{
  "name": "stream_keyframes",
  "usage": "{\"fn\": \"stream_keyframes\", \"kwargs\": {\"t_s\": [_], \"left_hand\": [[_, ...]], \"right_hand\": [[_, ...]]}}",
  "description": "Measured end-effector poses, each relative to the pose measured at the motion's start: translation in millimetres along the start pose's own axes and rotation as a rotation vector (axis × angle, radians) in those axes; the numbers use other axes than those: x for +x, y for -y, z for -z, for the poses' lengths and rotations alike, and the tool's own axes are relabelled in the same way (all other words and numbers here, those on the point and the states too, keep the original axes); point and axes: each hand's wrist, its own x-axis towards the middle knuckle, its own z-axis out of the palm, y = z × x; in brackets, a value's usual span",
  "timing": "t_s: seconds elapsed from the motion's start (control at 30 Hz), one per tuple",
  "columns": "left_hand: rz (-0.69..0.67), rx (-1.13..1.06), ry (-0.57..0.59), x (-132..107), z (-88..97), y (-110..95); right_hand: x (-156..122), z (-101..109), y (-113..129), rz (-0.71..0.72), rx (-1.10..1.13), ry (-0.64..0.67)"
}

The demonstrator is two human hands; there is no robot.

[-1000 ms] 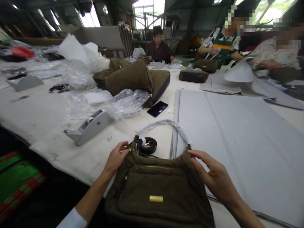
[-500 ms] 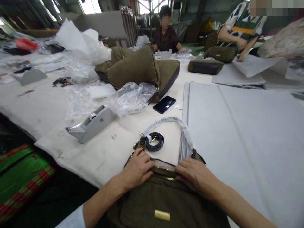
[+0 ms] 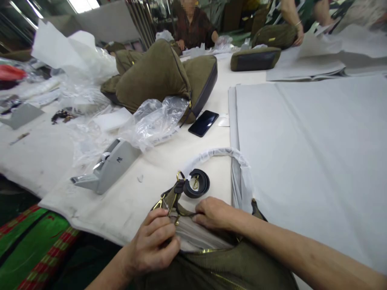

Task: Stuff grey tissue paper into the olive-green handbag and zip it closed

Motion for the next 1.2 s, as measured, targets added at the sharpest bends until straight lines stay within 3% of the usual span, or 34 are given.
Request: {"fn": "stream_keyframes", "kwargs": {"t_s": [0.13, 0.23, 0.3, 0.37, 0.47, 0.53, 0.73, 0.77, 0.8, 0.9, 0.93, 1.0, 1.07, 1.2], "left_hand": [[0.022, 0.018, 0.015, 3.0, 20.8, 7.8], [0.047, 0.005, 0.043, 1.2, 26.9, 16.6], [0.051, -0.002, 0.069, -1.7, 24.5, 23.1], [0.055, -0.005, 0.085, -4.7, 19.4, 29.0], [0.064, -0.004, 0.075, -7.2, 11.5, 34.2], [0.065, -0.006, 0.06, -6.8, 8.1, 34.4], [0.05, -0.043, 0.055, -13.3, 6.6, 32.2], [0.112, -0.067, 0.036, -17.2, 5.3, 36.8], [0.269, -0.082, 0.001, -21.5, 3.0, 44.3], [1.094, -0.065, -0.084, -32.0, -10.3, 83.7], [1.255, -0.059, -0.045, -33.3, -16.4, 100.0], [1.373, -0.046, 0.042, -31.5, -29.4, 130.9], [1.364, -0.026, 0.099, -25.8, -40.5, 153.6], [1.352, -0.019, 0.077, -14.7, -45.7, 165.9]], "right_hand": [[22.8, -3.5, -4.7, -0.1, -0.022, -0.041], [25.7, 0.4, -8.1, -0.079, -0.039, -0.058], [26.2, 4.4, -9.1, -0.052, -0.071, -0.081], [28.8, 8.6, -11.0, -0.001, -0.163, -0.193], [39.5, 14.0, -16.9, 0.197, -0.369, -0.434], [50.4, 16.1, -20.7, 0.314, -0.449, -0.505], [81.3, 12.9, -22.3, 0.243, -0.375, -0.532], [84.7, 13.1, -22.3, 0.252, -0.36, -0.523], [87.2, 14.1, -22.3, 0.261, -0.346, -0.518], [87.2, 22.0, -18.7, 0.246, -0.3, -0.502], [83.7, 25.2, -15.2, 0.224, -0.28, -0.479], [70.8, 29.7, -3.3, 0.156, -0.233, -0.397], [50.9, 27.9, 14.5, 0.101, -0.18, -0.292], [7.0, 1.7, 49.9, 0.056, -0.129, -0.024]]}}
